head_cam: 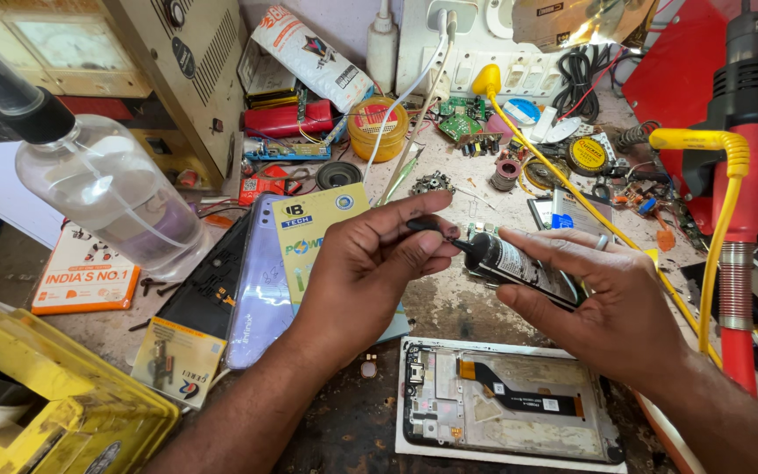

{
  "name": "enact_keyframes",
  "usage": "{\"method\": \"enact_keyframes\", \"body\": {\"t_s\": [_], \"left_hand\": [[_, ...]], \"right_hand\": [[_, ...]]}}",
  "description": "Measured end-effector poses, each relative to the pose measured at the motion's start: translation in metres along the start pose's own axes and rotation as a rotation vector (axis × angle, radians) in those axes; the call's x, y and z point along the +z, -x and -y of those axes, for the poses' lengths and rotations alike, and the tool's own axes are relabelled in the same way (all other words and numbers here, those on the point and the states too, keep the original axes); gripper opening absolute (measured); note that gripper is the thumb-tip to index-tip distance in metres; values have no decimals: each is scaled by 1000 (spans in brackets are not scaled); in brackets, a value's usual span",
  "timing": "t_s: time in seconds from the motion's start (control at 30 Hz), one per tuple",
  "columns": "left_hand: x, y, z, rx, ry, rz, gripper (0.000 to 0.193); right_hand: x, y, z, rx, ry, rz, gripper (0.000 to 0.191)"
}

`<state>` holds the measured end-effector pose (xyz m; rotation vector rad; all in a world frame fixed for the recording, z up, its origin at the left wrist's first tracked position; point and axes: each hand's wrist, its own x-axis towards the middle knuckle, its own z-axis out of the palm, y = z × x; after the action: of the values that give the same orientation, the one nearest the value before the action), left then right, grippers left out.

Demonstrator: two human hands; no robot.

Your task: The person assembles a smartphone by placing a new battery into the chassis, applying adhesive to a small component, and installing the motherboard. They connect several ribbon cables and connectors to the motherboard using their fingers and tweezers.

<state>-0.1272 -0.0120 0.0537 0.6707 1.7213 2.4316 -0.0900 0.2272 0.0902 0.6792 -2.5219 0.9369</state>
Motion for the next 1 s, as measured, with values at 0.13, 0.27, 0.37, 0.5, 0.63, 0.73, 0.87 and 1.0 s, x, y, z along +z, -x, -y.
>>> {"method": "enact_keyframes", "body": {"t_s": [0.13, 0.27, 0.37, 0.5, 0.63, 0.73, 0.87, 1.0], "left_hand": [[4, 6, 3, 74, -254, 52, 41], [10, 10, 2, 131, -438, 3, 41], [12, 11, -2, 359, -552, -46, 37], [15, 3, -7, -226, -303, -178, 30], [21, 5, -13, -96, -695, -130, 26], [28, 11, -18, 337, -617, -89, 26], [30, 14, -27, -7, -708, -136, 25], [29, 12, -31, -133, -893, -35, 25]], "right_hand": [[1, 0, 2, -45, 45, -22, 52], [5, 0, 5, -21, 60, -65, 53], [4, 0, 7, -66, 108, -118, 55], [5, 2, 11, -130, 196, -168, 55], [6, 2, 12, -120, 212, -173, 52], [4, 1, 11, -62, 156, -160, 51], [1, 4, 11, -128, 188, -176, 52], [2, 5, 11, -193, 206, -182, 52]]}}
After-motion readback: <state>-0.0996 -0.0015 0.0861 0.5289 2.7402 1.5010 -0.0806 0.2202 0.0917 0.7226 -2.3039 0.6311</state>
